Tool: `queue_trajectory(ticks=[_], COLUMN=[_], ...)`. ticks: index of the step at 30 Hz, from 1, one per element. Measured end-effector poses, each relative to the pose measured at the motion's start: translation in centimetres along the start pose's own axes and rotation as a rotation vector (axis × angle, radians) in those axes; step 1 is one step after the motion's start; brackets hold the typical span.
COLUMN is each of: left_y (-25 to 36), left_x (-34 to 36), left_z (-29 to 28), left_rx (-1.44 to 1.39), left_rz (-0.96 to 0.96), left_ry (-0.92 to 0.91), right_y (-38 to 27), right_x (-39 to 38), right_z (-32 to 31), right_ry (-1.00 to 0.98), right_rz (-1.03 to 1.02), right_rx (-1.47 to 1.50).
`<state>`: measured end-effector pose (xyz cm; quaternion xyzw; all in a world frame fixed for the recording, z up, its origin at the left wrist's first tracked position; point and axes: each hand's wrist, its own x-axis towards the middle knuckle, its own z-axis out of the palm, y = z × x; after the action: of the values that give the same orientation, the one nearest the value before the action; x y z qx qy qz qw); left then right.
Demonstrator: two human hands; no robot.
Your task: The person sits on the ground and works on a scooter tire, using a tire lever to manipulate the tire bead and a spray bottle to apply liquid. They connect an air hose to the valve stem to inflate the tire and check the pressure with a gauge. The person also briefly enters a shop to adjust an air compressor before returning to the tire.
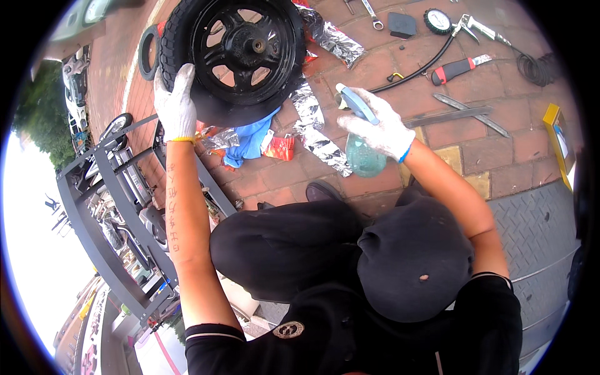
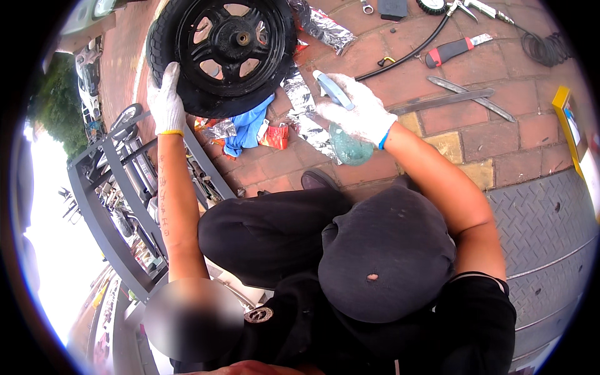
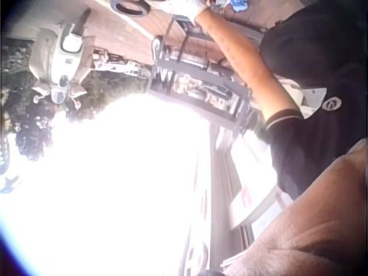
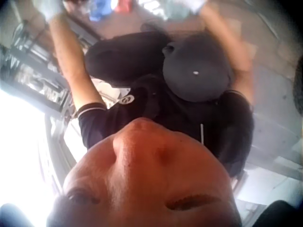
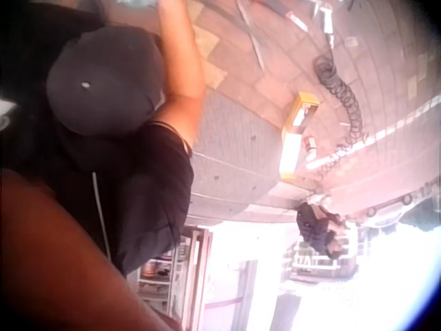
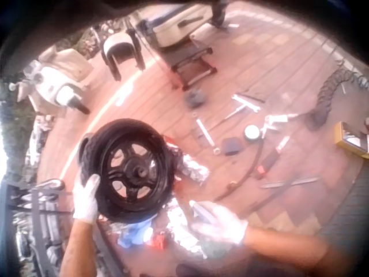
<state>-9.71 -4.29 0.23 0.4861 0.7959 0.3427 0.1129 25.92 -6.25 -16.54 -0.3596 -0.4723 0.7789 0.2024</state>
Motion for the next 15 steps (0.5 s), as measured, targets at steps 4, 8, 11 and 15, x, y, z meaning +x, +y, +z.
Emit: queue_trajectory(ticks=[4,8,11,15], left_y=[-0.5,0.1,1.2,2.7], left_x=[0.1,0.3,0.3,1.6], left_z=[0.1,-0.2,-0.5,-1.7], left_rx=[0.074,0.094,0.065,0.1], left_rz=[0.016,0.071,0.02,-0.063], left_ry=[0.014,-0.076,-0.124,-0.242], right_y=[0.5,1.8,1.3,-0.2], right_x=[-0.6,-0.6,-0.7,-0.6], right_z=[-0.2,-0.4,-0.8,-3.3], right_ry=[0.039,0.071,0.097,0.189], right_rz=[0.009,-0.037,-0.032,-0.053], right_rx=[0.094,0.064,0.078,0.058])
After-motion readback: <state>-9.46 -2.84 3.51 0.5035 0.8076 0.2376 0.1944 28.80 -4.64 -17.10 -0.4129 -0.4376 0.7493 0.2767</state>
